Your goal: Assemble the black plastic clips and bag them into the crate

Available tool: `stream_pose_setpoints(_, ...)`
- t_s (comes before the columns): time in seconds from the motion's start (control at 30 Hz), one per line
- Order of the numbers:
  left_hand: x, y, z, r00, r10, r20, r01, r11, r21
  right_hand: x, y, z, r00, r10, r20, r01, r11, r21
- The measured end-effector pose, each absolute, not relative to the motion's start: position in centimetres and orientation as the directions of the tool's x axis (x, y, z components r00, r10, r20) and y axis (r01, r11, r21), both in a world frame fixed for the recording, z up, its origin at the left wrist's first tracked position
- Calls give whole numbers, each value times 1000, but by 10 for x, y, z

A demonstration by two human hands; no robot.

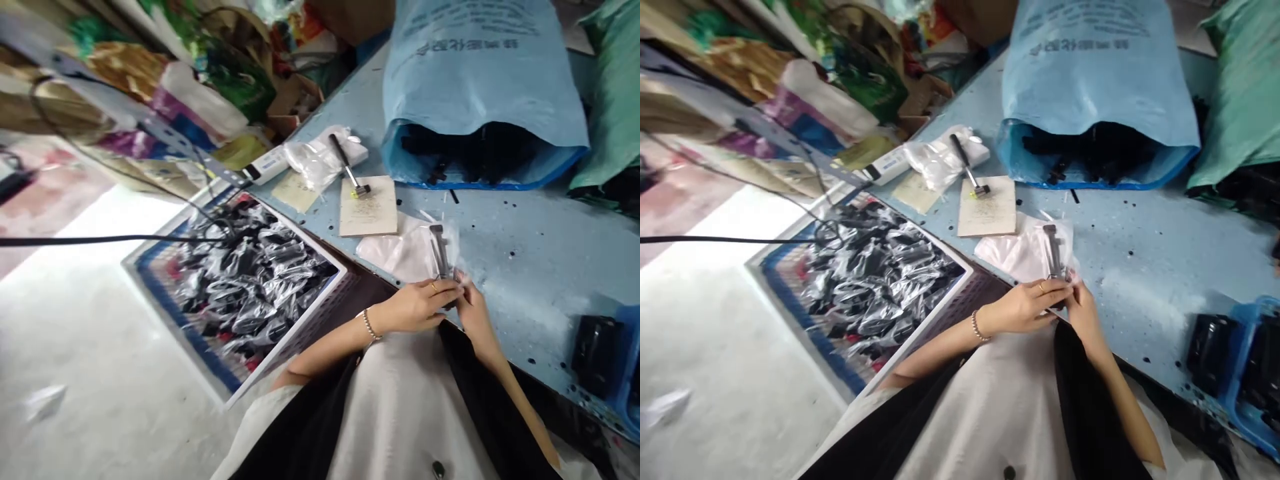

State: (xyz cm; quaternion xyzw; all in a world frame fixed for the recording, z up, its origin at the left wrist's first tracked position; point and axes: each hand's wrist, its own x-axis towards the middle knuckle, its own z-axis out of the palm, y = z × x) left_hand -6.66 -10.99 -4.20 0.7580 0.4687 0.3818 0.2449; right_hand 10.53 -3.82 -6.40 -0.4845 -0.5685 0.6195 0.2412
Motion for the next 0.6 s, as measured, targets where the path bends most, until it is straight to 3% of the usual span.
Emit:
stream_pose_setpoints(0.17,-114,-153,6,68,942,329,564,-308,766,96,-48,-36,-707,611,-355,209,-300,-931)
stream_pose_setpoints(0.3,-202,-217,8,-201,977,76,593,60,803,93,-50,-36,-652,609,-452,261,-380,-887)
stream_pose_setpoints(0.4,-286,-254,-32,-435,891,-129,626,402,668,90,-45,-49,-598,631,-494,231,-455,-860)
stream_pose_setpoints(0.5,-363,-269,-82,-697,674,-245,538,718,442,86,-41,-58,-591,624,-511,195,-504,-841)
stream_pose_setpoints(0.6,-409,-264,-122,-808,540,-233,441,818,369,83,-41,-59,-593,626,-507,171,-517,-839)
